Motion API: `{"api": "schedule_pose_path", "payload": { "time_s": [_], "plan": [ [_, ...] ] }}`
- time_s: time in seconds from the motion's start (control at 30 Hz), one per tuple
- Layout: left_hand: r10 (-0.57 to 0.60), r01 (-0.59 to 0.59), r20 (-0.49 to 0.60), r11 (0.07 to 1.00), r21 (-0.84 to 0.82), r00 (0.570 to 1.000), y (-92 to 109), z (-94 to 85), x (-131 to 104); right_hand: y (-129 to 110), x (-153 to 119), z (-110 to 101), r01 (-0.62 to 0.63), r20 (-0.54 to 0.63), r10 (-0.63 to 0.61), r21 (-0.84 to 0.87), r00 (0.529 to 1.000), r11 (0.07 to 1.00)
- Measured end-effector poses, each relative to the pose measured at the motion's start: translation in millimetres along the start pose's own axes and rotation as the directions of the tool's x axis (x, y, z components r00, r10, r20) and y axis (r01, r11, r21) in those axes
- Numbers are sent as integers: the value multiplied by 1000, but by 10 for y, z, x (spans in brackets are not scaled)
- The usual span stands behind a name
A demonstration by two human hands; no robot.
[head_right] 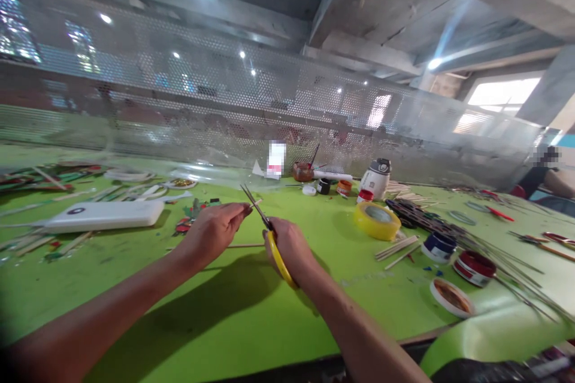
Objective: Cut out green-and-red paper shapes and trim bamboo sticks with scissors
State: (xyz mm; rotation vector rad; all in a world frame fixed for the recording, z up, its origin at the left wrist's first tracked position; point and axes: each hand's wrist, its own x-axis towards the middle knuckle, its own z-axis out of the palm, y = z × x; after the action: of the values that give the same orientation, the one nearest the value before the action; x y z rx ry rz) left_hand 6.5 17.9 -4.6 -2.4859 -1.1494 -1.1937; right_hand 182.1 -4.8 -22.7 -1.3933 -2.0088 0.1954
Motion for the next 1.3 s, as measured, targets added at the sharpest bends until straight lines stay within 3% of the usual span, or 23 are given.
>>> {"api": "schedule_pose_path", "payload": {
  "time_s": [0.27, 0.47, 0.67, 0.77, 1.03, 1.3],
  "plan": [
    [2, 4, 28, 976, -216, 1000, 41, -16, 14, -46, -56, -73, 57, -27, -57, 16, 998, 998],
    [-44, 61, 68, 958, -282, 997, 34, -17, 30, -63, -70, -114, 56, -3, -56, 28, 998, 998],
    [-99, 121, 105, 966, -227, 990, 38, -5, 35, 14, -38, -58, 19, -1, -19, 1, 1000, 1000],
    [-119, 128, 68, 982, -137, 991, 52, -2, 23, 49, -37, -34, 17, 5, -17, -8, 1000, 1000],
    [15, -14, 11, 1000, -23, 1000, -1, 23, 3, 3, -17, -55, 24, 10, -23, -53, 1000, 998],
    [10, 5, 61, 971, -240, 998, 28, 41, 6, -17, -35, -43, 59, -53, -61, -42, 997, 997]
  ]
}}
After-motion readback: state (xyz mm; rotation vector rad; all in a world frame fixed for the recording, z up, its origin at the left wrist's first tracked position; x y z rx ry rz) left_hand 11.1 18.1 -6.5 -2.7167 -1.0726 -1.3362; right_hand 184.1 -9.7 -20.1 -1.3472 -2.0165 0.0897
